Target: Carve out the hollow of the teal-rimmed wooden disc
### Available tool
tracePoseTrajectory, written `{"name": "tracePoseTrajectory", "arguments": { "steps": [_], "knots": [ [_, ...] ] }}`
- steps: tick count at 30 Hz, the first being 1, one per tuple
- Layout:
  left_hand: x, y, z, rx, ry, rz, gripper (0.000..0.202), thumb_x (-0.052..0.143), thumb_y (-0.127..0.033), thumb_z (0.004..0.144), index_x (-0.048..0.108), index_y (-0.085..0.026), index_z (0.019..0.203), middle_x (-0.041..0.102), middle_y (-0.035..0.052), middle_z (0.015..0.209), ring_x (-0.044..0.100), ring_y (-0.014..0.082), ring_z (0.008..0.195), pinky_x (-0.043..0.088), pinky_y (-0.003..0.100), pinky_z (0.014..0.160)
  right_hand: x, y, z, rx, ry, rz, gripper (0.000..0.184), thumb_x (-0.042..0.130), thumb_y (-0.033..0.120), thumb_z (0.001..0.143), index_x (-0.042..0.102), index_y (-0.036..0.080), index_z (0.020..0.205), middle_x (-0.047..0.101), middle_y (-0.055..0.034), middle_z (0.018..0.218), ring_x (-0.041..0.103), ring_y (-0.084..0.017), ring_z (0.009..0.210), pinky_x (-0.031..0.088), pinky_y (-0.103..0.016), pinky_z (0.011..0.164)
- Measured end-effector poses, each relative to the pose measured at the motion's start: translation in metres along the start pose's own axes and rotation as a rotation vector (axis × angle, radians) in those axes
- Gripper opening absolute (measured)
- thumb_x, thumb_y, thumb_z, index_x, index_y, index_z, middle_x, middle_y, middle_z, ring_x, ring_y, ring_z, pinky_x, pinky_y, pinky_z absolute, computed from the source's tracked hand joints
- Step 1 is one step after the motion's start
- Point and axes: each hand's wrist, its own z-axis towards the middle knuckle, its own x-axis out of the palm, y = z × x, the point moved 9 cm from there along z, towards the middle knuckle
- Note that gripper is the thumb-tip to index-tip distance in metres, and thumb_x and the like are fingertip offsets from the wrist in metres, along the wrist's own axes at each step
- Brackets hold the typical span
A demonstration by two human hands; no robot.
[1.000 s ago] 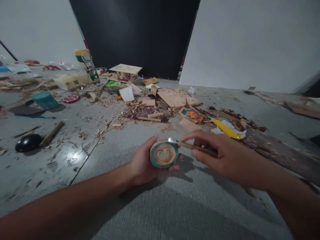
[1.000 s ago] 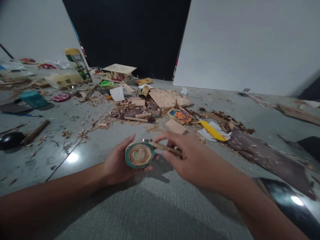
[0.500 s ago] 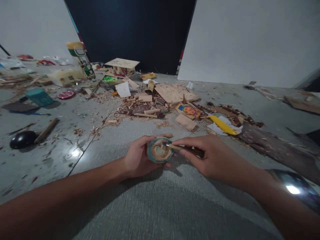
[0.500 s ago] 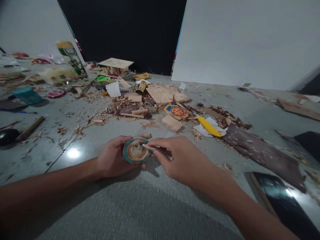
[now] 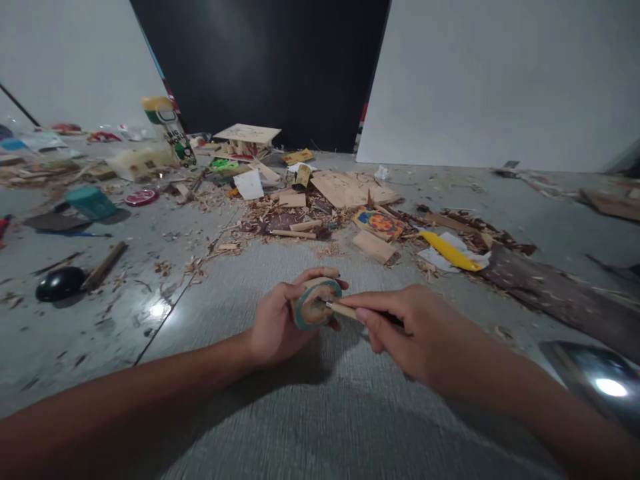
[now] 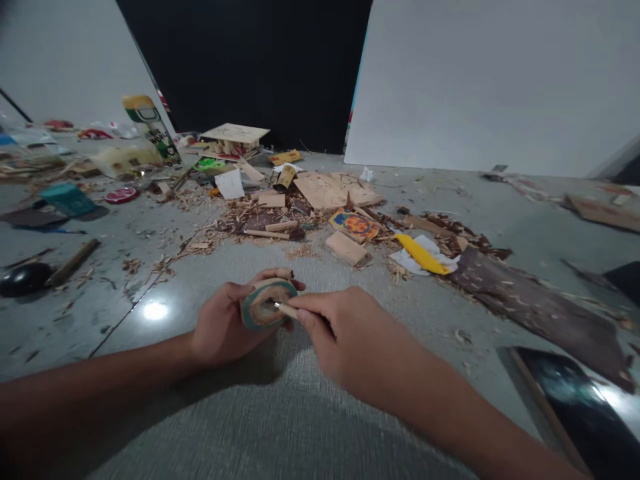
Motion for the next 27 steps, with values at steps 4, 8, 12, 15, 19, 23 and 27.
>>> {"name": "tracePoseTrajectory", "arguments": {
  "steps": [4,8,12,15,19,23,27],
  "knots": [
    [0.001,-0.001,-0.003,0.048,-0.034,0.073,0.037,0.054,-0.029,0.077,0.065,-0.016,0.109,0.066,0.0105,0.111,0.061,0.0210,0.091,0.049,0.032,0.074,0.001,0.005,-0.005,-0.038,-0.021,-0.017,0.030,0.049,0.021,0.094,0.078,0.025,0.092,0.074,-0.0012,0.072,0.052,-0.011,0.048,0.035,-0.026,0.050],
    [0.000,-0.001,-0.006,0.069,-0.082,0.153,0.038,0.060,-0.034,0.075,0.066,-0.017,0.109,0.065,0.0092,0.107,0.059,0.0201,0.090,0.047,0.030,0.074,0.003,0.008,-0.007,-0.045,-0.031,-0.063,0.030,0.049,0.021,0.095,0.078,0.027,0.091,0.076,0.0000,0.074,0.051,-0.011,0.047,0.035,-0.027,0.051],
    [0.001,-0.002,-0.005,0.075,-0.057,0.142,0.038,0.059,-0.034,0.077,0.066,-0.016,0.109,0.065,0.0097,0.108,0.058,0.0202,0.090,0.047,0.030,0.074,-0.002,0.005,-0.007,-0.043,-0.049,-0.026,0.028,0.050,0.026,0.096,0.078,0.029,0.098,0.072,0.0009,0.068,0.054,-0.012,0.050,0.038,-0.025,0.051],
    [-0.002,-0.002,-0.003,0.066,-0.056,0.083,0.035,0.052,-0.032,0.080,0.065,-0.017,0.109,0.064,0.0100,0.107,0.058,0.0217,0.091,0.049,0.032,0.073,-0.009,-0.004,-0.006,0.017,-0.056,0.025,0.030,0.049,0.031,0.097,0.076,0.031,0.110,0.068,0.0014,0.062,0.057,-0.013,0.053,0.039,-0.025,0.049],
    [-0.004,-0.002,-0.001,0.052,-0.058,0.042,0.035,0.047,-0.029,0.082,0.065,-0.016,0.109,0.065,0.0107,0.106,0.060,0.0234,0.093,0.051,0.034,0.073,-0.013,-0.011,-0.004,0.066,-0.070,-0.011,0.032,0.050,0.033,0.096,0.076,0.029,0.114,0.071,-0.0006,0.068,0.058,-0.014,0.054,0.040,-0.026,0.050],
    [-0.006,-0.002,0.001,0.026,-0.068,-0.010,0.036,0.046,-0.027,0.080,0.065,-0.015,0.109,0.068,0.0112,0.106,0.063,0.0238,0.091,0.054,0.036,0.072,-0.006,-0.004,-0.003,0.012,-0.030,-0.043,0.031,0.053,0.026,0.093,0.075,0.027,0.116,0.077,-0.0004,0.083,0.060,-0.013,0.057,0.042,-0.026,0.052],
    [-0.003,-0.001,0.001,-0.003,-0.008,-0.043,0.038,0.043,-0.028,0.083,0.066,-0.013,0.109,0.070,0.0110,0.100,0.066,0.0247,0.088,0.057,0.039,0.067,-0.010,0.003,-0.005,-0.066,-0.058,-0.079,0.032,0.058,0.018,0.089,0.073,0.028,0.116,0.078,0.0023,0.097,0.065,-0.013,0.066,0.045,-0.024,0.058]
  ]
}}
